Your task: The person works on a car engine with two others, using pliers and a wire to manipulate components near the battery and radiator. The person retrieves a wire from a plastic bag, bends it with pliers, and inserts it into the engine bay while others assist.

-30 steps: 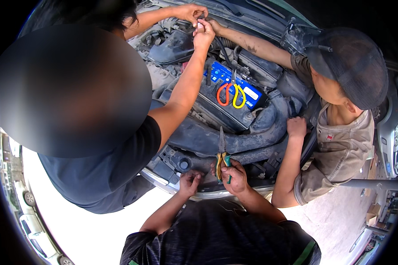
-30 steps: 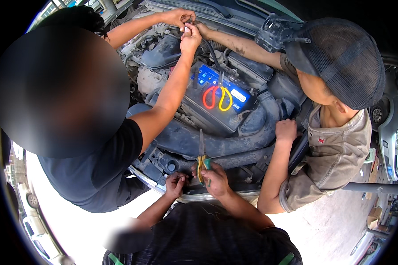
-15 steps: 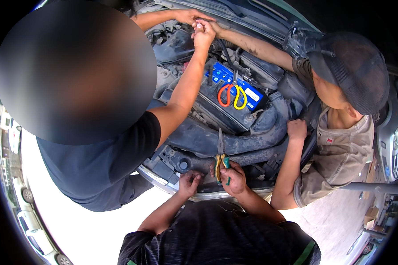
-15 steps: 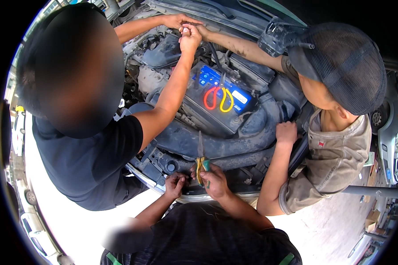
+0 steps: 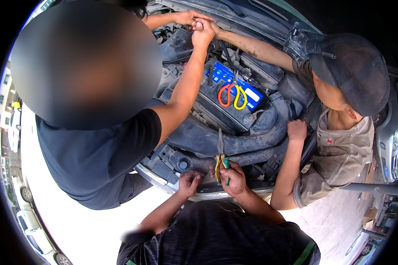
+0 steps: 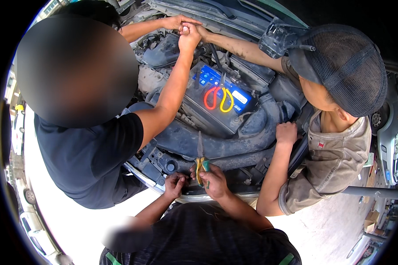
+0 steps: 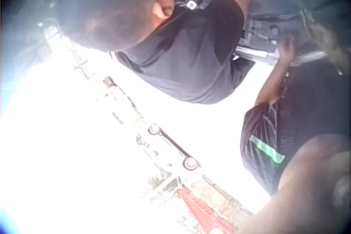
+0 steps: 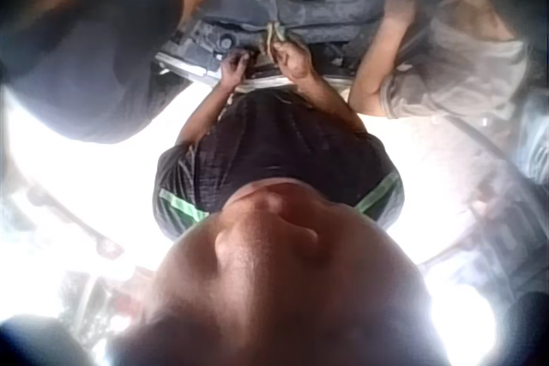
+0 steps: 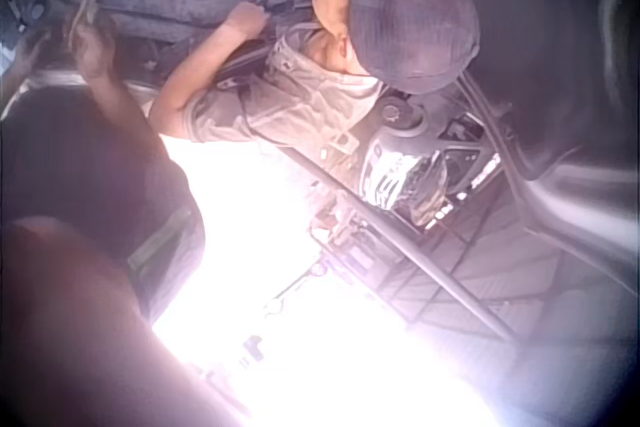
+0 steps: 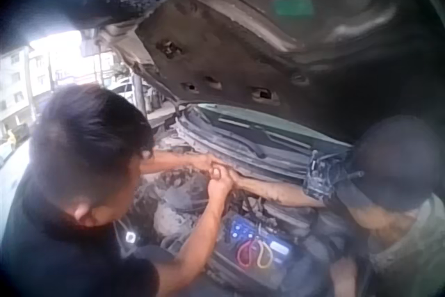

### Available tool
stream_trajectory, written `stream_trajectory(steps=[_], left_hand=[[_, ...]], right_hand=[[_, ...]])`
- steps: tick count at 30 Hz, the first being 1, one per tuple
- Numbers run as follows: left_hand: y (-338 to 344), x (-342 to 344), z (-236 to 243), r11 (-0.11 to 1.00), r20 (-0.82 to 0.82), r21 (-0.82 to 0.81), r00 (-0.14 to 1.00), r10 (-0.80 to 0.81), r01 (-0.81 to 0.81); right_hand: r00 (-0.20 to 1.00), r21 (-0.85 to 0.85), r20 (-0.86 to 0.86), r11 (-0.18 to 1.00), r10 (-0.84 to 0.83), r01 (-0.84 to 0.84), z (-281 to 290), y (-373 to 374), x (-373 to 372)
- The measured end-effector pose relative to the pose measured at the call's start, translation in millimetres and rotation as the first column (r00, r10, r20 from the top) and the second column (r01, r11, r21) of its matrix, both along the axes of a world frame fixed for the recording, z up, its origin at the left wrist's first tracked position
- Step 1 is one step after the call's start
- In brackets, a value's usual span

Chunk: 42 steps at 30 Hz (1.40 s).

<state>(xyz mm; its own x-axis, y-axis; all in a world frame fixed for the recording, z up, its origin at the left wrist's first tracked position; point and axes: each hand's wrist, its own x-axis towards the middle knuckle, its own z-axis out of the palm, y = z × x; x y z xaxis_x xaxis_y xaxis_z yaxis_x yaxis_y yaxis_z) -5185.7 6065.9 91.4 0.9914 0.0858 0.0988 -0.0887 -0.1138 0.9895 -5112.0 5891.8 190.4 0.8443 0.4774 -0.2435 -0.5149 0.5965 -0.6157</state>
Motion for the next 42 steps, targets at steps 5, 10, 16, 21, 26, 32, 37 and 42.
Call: stream_trajectory(steps=[5,10,16,21,26,32,37,42], left_hand=[[0.1,-0.1,0.5,1.0,-0.015,-0.023,1.0,0.002,-0.002],[-0.2,-0.6,-0.2,1.0,0.007,-0.018,1.0,0.011,-0.011],[-0.5,0.5,6.4,0.998,-0.031,-0.056,1.0,-0.004,0.002],[-0.6,-0.5,3.6,0.999,-0.029,-0.046,1.0,0.008,-0.009],[0.4,-1.4,-0.1,1.0,-0.037,-0.015,0.999,0.011,-0.012],[-0.4,-0.5,1.0,0.999,-0.025,-0.033,1.0,0.017,-0.018],[-1.6,0.3,4.8,0.997,-0.037,-0.068,0.999,0.017,-0.019],[-1.0,-0.3,3.1,0.998,-0.03,-0.055,0.999,0.018,-0.02]], right_hand=[[1.0,0.011,0.011,1.0,-0.002,0.002,-1.4,-0.8,0.6],[1.0,0.004,0.013,1.0,-0.001,0.001,1.0,-0.7,0.2],[1.0,-0.003,0.009,1.0,-0.012,0.012,4.8,-0.6,0.4],[1.0,0.047,0.025,0.999,0.016,-0.017,2.9,-2.5,0.4],[1.0,0.021,0.008,1.0,0.015,-0.015,5.9,-2.7,1.0],[0.999,0.017,0.027,1.0,0.024,-0.024,4.9,-3.6,1.3],[1.0,0.014,0.0,1.0,0.002,-0.002,8.0,-1.7,1.4],[1.0,-0.001,-0.016,1.0,-0.013,0.013,4.1,-0.8,0.3]])
